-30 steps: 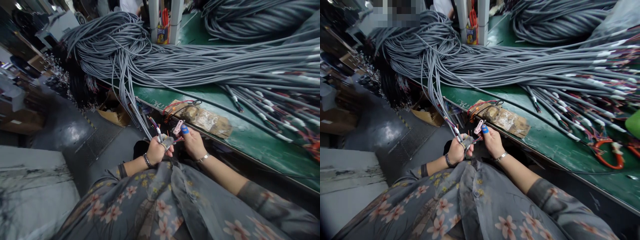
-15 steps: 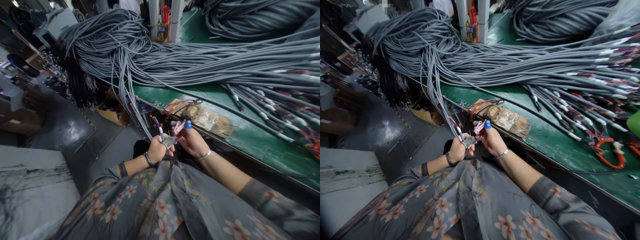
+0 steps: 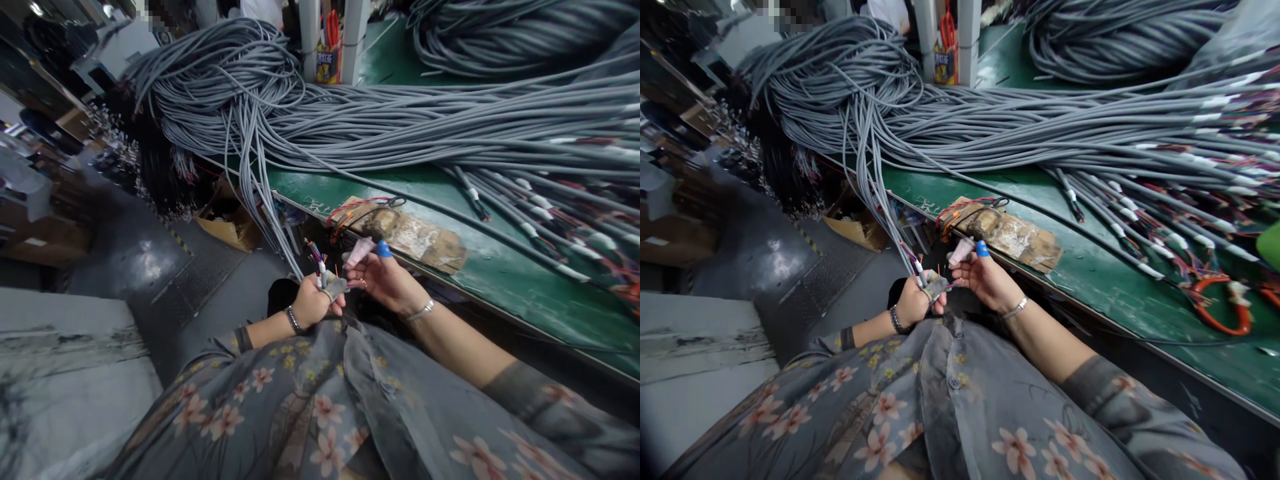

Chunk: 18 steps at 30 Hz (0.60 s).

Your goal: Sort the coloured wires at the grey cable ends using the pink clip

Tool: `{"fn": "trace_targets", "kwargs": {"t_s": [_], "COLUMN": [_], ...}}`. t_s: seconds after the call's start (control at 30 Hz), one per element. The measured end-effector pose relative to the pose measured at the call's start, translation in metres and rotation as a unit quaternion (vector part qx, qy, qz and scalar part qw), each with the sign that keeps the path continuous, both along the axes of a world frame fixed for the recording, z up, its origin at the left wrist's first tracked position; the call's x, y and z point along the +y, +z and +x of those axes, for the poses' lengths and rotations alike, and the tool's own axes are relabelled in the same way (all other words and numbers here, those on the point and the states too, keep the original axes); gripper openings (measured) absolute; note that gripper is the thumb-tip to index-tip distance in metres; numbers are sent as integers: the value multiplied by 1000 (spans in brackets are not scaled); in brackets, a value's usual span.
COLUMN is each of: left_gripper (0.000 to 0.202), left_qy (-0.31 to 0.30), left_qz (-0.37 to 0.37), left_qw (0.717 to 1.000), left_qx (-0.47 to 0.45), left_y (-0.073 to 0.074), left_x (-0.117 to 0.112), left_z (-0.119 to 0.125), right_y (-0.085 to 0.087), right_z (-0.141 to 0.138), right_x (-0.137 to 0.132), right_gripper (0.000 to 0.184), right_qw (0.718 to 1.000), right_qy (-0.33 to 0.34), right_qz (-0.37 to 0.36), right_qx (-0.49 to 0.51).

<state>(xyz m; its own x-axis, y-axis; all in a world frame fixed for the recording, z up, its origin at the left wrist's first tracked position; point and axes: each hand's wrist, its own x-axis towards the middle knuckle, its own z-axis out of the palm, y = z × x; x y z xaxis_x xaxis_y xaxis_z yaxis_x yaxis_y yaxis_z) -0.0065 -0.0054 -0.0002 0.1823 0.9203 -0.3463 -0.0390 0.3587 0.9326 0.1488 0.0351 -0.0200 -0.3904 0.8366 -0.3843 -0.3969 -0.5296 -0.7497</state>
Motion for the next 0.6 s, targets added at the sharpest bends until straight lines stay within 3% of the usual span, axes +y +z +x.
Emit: {"fn": "trace_targets", "kwargs": {"t_s": [0.13,0.43,0.53,0.6], "left_gripper": [44,17,23,30], "left_qy": [-10,-155,-145,-107], "left_qz": [-3,-88,-100,-96], "left_qw": [1000,980,981,988], "left_qx": [29,94,81,61], "left_y": [-3,-7,-4,-5], "left_x": [-5,4,6,5], "left_z": [-4,-2,-3,-4], "right_y": [4,17,16,12], "right_z": [7,-1,4,9], "right_x": [-5,-17,-18,-19], "right_gripper": [51,49,54,57], "right_qw": [995,954,952,961], "right_qy": [88,96,82,72], "right_qz": [1,179,185,155], "right_qx": [-55,-219,-230,-219]}}
